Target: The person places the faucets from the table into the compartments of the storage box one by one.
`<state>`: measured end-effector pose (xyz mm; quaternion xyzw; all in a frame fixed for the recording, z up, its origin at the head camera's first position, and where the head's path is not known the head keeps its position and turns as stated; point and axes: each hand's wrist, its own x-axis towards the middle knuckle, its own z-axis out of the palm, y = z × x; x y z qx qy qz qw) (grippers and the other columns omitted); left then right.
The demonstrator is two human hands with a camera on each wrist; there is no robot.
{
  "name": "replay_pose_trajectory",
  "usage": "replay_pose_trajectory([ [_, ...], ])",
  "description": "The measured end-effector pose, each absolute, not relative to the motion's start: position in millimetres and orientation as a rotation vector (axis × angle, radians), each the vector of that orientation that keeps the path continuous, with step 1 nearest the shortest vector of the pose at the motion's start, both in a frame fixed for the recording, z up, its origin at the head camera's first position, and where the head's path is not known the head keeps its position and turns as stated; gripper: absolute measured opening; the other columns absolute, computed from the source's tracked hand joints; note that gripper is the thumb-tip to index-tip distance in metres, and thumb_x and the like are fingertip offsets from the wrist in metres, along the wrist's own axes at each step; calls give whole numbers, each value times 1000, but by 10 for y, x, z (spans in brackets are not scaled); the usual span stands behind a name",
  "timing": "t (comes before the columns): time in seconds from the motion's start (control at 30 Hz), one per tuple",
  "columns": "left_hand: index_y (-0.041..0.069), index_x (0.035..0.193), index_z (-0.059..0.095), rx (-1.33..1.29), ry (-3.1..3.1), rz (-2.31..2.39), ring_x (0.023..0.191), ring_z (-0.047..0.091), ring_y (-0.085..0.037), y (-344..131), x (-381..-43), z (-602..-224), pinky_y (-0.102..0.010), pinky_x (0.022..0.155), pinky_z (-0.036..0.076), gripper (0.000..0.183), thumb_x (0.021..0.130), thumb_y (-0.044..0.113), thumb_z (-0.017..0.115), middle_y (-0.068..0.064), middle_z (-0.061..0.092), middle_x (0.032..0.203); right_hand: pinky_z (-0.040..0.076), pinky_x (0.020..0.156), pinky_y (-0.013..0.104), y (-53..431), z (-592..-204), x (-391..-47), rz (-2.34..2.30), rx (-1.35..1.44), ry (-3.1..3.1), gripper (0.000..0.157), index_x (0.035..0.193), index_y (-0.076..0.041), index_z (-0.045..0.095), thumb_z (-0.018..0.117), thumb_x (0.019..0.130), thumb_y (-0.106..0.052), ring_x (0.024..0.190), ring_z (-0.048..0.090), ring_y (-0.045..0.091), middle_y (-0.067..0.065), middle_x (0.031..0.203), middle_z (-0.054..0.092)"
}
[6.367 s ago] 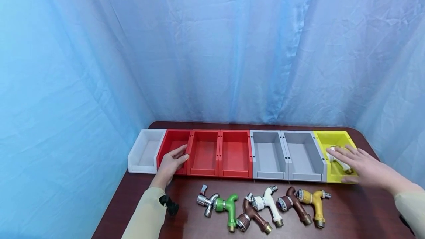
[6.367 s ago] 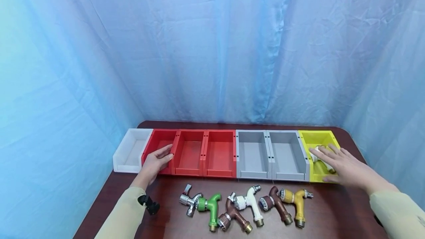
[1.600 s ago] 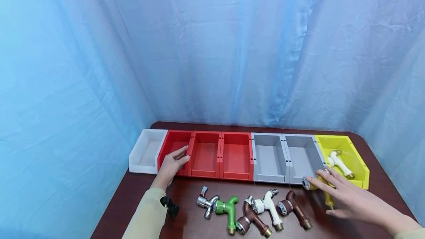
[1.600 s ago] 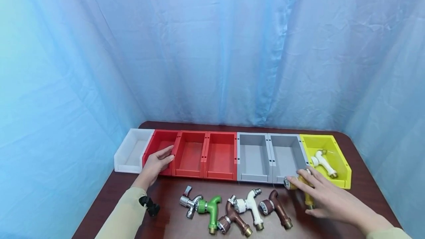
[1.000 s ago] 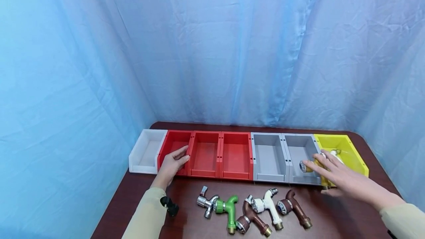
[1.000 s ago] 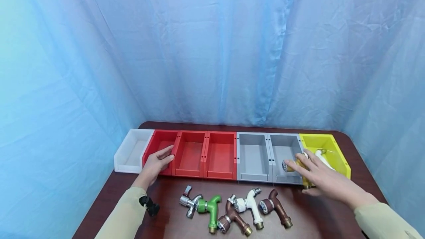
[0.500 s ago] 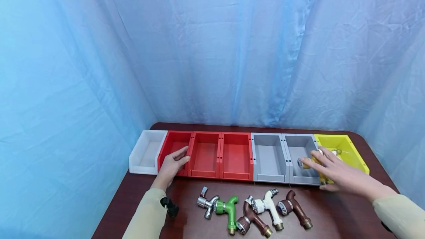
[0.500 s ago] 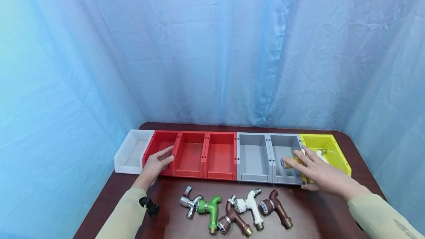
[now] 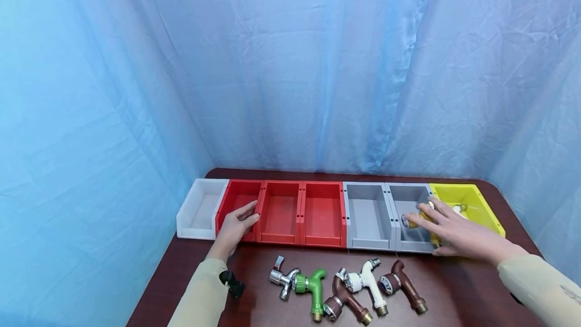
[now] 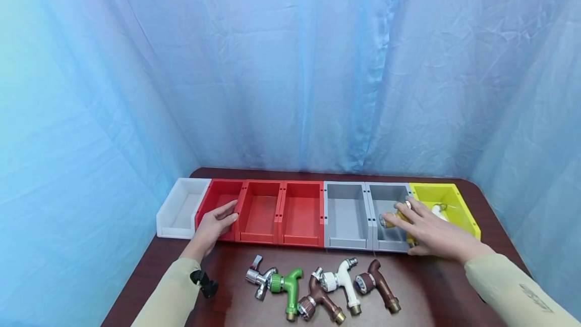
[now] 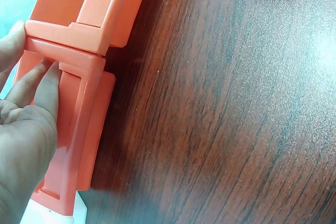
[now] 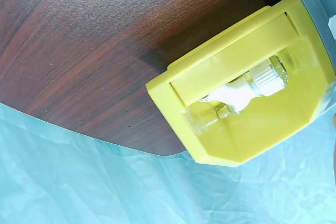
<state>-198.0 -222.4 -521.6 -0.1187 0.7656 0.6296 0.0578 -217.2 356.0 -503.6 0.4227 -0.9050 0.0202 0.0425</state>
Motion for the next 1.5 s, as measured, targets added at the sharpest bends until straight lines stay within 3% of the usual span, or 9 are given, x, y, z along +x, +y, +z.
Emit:
replay_pose_trajectory([
  [0.23,37,132,51,-353,2316,1906,122,43,-27,-2212,-1988,-5221,-41,84,51,56,81,26,73,1,48,134,46,87,50,3531,-5068,-2250,10,1332,-2729,99,146,-24,31,80,64,-48,132,19,47,16,147,29],
  [0.53,34,133,51,-353,2326,1911,122,44,-27,-2201,-1993,-5232,-41,83,51,56,82,24,71,1,48,134,45,87,54,3475,-5032,-2310,36,1349,-2755,98,147,-22,30,80,65,-45,133,17,46,21,145,29],
  [0.77,32,135,50,-357,2316,1915,122,43,-27,-2220,-1977,-5220,-42,85,50,70,71,40,78,1,48,133,47,84,54,3473,-5078,-2400,36,1344,-2778,99,147,-25,30,81,64,-43,131,20,50,21,146,29],
  [0.97,28,137,48,-351,2320,1914,122,44,-27,-2218,-1977,-5228,-42,85,50,67,76,34,75,0,48,135,48,82,52,3469,-5087,-2428,28,1361,-2766,100,146,-24,31,81,62,-43,130,21,50,21,144,31],
  [1.17,29,137,48,-355,2320,1915,122,44,-27,-2220,-1975,-5224,-41,85,50,74,70,41,78,1,48,135,49,80,52,3448,-5070,-2423,19,1344,-2837,101,147,-25,28,81,63,-44,131,19,50,20,146,29],
  [1.5,28,137,47,-363,2318,1910,122,43,-27,-2223,-1980,-5217,-42,85,50,76,69,41,78,1,48,134,48,83,51,3423,-5033,-2399,36,1319,-2899,100,148,-26,26,79,65,-43,132,15,49,19,148,26],
])
